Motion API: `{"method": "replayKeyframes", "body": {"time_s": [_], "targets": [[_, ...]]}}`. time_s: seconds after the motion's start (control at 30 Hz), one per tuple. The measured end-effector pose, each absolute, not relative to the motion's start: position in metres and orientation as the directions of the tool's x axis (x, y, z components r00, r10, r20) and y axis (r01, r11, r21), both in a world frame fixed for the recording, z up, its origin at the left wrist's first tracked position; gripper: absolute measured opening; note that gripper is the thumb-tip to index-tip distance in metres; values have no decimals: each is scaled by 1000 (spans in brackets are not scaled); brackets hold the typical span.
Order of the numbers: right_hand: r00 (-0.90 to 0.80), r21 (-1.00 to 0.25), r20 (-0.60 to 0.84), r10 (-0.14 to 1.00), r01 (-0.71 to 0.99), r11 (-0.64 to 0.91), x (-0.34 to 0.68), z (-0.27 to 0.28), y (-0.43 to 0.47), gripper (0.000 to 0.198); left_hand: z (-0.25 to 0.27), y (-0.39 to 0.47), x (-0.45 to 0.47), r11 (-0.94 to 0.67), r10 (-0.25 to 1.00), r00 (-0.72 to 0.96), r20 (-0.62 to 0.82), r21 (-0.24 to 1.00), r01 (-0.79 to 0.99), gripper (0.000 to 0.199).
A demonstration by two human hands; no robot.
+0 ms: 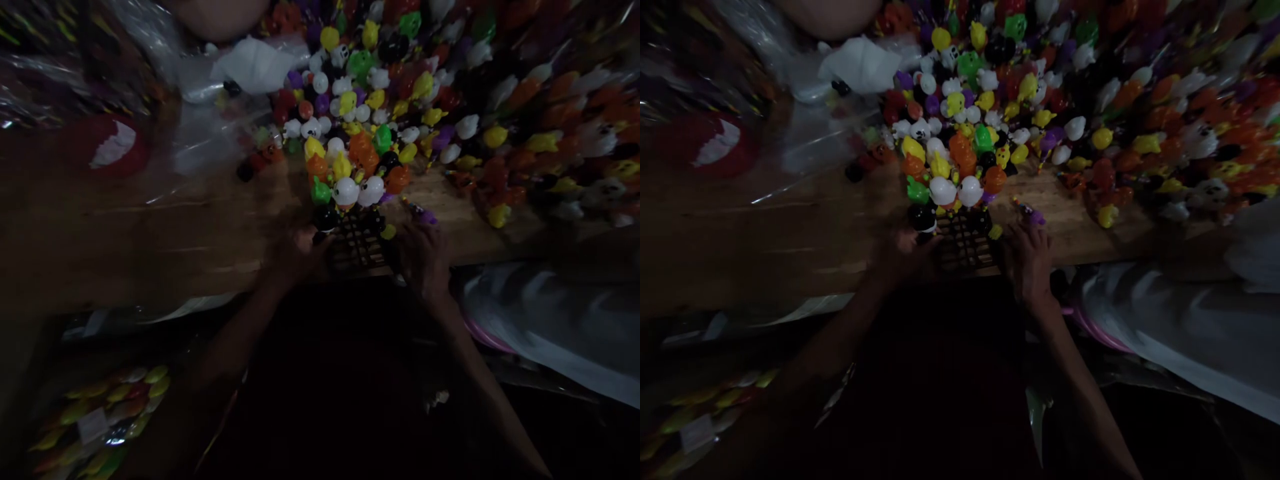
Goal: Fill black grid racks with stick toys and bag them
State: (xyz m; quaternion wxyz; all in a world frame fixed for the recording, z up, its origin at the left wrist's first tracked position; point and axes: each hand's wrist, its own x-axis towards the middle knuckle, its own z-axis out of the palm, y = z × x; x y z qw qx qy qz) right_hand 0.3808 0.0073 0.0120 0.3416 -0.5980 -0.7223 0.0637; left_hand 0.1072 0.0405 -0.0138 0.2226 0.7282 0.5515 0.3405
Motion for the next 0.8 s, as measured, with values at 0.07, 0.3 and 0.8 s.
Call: {"method": "replayKeyframes", "body": {"time_s": [0.07,0.3,0.8], "targets": [[-131,-281,366,921,928,244,386,14,8,29,-11,38,109,-306,949,157,272,684,662,20],[-287,-134,408,867,920,368,377,27,-4,30,3,33,112,-282,954,139,265,639,716,12],[-337,-185,512,790,855,484,374,24,8,18,-3,28,107,-351,932,228,282,541,764,17]]}}
